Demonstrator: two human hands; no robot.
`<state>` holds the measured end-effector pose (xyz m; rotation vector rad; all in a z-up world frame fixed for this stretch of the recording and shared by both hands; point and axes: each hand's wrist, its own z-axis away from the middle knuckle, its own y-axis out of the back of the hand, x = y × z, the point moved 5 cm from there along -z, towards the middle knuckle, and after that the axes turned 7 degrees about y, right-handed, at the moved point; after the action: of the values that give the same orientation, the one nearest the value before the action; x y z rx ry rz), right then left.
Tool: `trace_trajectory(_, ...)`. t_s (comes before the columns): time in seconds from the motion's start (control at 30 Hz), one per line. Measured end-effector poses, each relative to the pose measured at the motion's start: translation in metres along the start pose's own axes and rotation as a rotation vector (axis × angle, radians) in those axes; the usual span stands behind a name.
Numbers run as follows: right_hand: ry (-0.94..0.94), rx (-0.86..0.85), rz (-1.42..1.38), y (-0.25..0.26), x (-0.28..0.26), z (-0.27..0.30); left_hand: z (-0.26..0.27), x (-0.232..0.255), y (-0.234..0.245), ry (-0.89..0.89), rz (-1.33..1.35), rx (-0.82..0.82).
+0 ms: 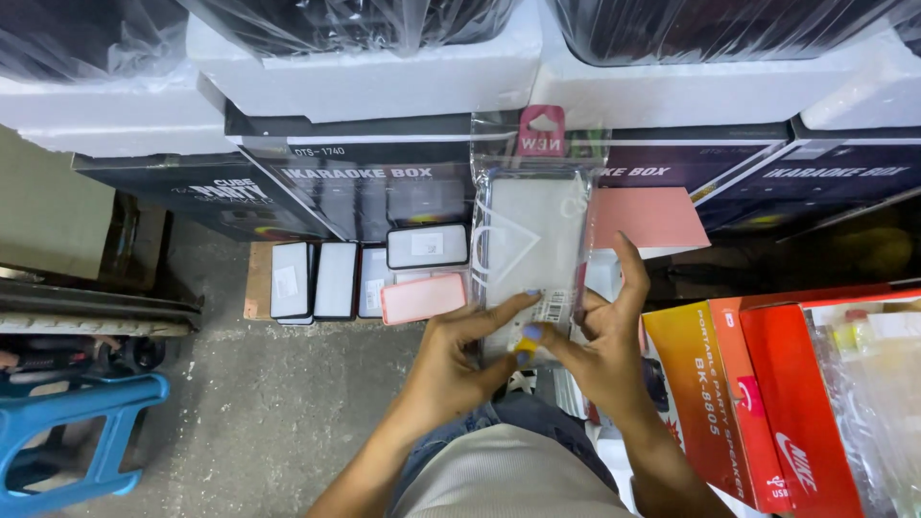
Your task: Packing various smartphone protective cases into clear plastic retail sleeves.
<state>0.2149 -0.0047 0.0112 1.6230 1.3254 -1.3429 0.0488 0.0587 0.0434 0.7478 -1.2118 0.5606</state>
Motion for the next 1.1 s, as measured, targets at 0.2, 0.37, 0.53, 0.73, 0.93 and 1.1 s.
trace_trajectory(0.2,0.002,-0.131,-0.033,-0.012,-0.011,-0.013,-0.011,-0.018,-0.008,-0.079,0.211,-0.032)
trace_trajectory(0.37,-0.047,-0.007,-0.016,0.008,0.009,-0.012,-0.012,-0.021,-0.012,0.016,0.053,-0.045)
trace_trajectory(0.53,-0.067,0.142,-0.334,0.103,0.086,0.022,-0.011,-0.015,-0.026,-0.144,0.064,-0.321)
trace_trajectory(0.73,0.111,-0.207,-0.881,0.070,-0.025,-0.017,-0.015,-0.156,-0.109,0.176,1.070,-0.926)
trace_trajectory(0.93,-0.056,-0.097,-0.774,0.145,0.075,0.035,-0.020,-0.152,-0.125,0.437,1.280,-0.933)
trace_trajectory(1.1,-0.118,0.065,-0.490,0.164,0.122,0.041,-0.048,-0.218,-0.093,0.298,0.654,-0.258)
